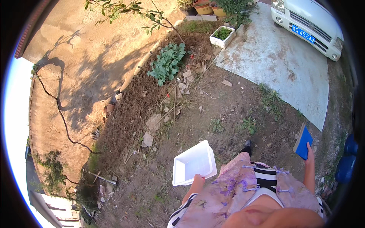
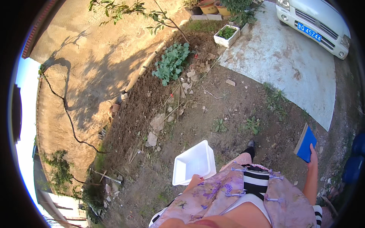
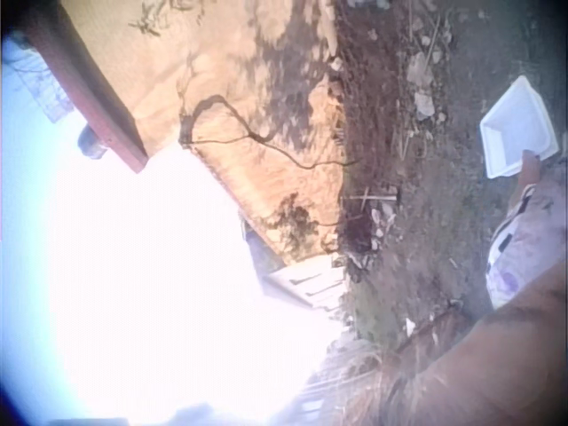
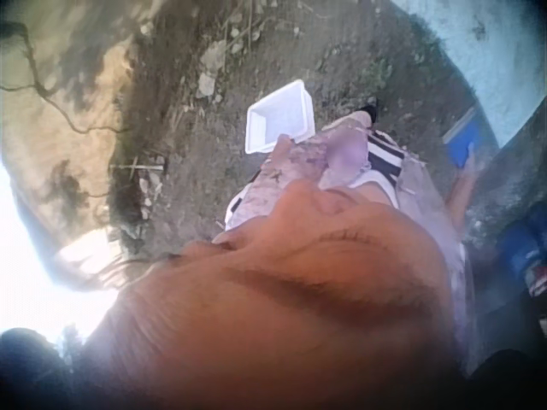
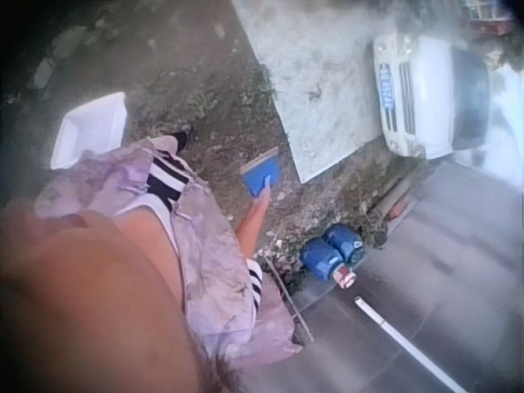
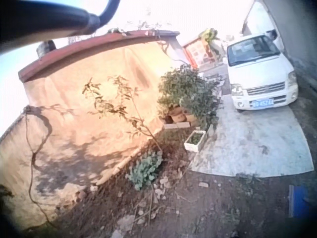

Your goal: The person washes a ladle and a spatula in a large metal basin of water outdoors, then enters a room to retrieve a white container with a blue sponge. They return outside, rinse the container, and walk to a yard area to pour out the remaining water.

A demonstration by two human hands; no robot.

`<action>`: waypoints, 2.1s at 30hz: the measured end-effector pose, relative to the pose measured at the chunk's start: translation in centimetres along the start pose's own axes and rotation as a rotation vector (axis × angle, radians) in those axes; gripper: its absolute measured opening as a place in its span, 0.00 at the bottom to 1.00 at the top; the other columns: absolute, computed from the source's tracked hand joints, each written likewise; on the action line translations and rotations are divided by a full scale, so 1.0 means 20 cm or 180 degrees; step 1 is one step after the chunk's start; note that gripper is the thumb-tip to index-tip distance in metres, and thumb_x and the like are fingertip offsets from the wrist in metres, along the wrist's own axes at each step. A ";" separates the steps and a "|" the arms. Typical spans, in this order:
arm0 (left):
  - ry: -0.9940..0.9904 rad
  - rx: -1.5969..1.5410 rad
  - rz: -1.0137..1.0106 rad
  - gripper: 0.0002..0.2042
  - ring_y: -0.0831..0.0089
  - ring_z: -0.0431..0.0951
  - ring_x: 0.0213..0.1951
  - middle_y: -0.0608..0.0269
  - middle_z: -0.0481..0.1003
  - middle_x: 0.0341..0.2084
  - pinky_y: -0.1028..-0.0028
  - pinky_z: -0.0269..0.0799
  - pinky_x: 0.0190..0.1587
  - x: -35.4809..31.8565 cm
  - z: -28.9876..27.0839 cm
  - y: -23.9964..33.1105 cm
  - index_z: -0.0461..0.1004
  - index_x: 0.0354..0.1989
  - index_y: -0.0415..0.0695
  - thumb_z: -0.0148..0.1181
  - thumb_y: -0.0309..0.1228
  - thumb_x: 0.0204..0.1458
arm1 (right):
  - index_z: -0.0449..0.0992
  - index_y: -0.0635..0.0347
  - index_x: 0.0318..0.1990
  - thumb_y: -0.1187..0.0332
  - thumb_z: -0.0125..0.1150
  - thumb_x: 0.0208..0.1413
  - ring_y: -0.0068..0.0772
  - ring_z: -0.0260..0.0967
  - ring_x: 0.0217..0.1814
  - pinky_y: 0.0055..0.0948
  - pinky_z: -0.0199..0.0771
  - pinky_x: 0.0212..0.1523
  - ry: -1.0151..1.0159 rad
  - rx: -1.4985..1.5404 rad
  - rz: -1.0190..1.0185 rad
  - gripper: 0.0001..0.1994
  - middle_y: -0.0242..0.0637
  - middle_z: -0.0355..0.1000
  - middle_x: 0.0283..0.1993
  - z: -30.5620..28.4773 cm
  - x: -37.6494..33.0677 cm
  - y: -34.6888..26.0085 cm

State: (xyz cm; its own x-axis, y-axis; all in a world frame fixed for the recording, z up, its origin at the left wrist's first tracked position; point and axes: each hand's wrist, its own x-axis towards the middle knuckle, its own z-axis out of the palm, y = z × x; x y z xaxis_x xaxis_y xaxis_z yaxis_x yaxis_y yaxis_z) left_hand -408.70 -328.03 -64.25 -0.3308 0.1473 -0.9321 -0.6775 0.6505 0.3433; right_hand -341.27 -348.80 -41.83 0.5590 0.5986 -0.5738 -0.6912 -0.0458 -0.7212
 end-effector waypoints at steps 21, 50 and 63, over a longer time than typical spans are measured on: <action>-0.1724 0.1965 0.0186 0.22 0.60 0.70 0.38 0.52 0.67 0.38 0.66 0.73 0.37 -1.63 4.45 0.04 0.61 0.46 0.33 0.52 0.20 0.38 | 0.63 0.68 0.51 0.70 0.58 0.47 0.42 0.70 0.42 0.40 0.71 0.45 0.0780 -0.0503 0.0409 0.23 0.46 0.69 0.44 0.70 2.65 -1.20; -0.4498 0.2104 0.3990 0.21 0.68 0.72 0.40 0.52 0.72 0.39 0.73 0.66 0.44 -4.16 10.01 -0.24 0.66 0.47 0.29 0.49 0.19 0.40 | 0.69 0.64 0.45 0.73 0.61 0.41 0.30 0.72 0.38 0.30 0.73 0.41 0.0137 0.0360 -0.1072 0.19 0.38 0.73 0.39 2.16 6.17 -4.80; -0.3897 0.0907 0.4432 0.21 0.59 0.73 0.40 0.48 0.69 0.40 0.63 0.70 0.44 -5.30 12.61 0.11 0.60 0.49 0.29 0.45 0.16 0.41 | 0.60 0.68 0.53 0.67 0.59 0.48 0.38 0.68 0.48 0.38 0.68 0.51 -0.0904 0.1300 -0.0748 0.26 0.45 0.67 0.49 3.38 8.79 -6.38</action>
State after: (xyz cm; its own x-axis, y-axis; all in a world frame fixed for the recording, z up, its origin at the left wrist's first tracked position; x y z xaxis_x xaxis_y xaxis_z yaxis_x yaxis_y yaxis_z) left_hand -209.36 -154.35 6.18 0.2026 0.9099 0.3621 -0.2136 -0.3198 0.9231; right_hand -185.78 -183.69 -24.43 0.6131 0.7502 -0.2474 -0.7159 0.3953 -0.5755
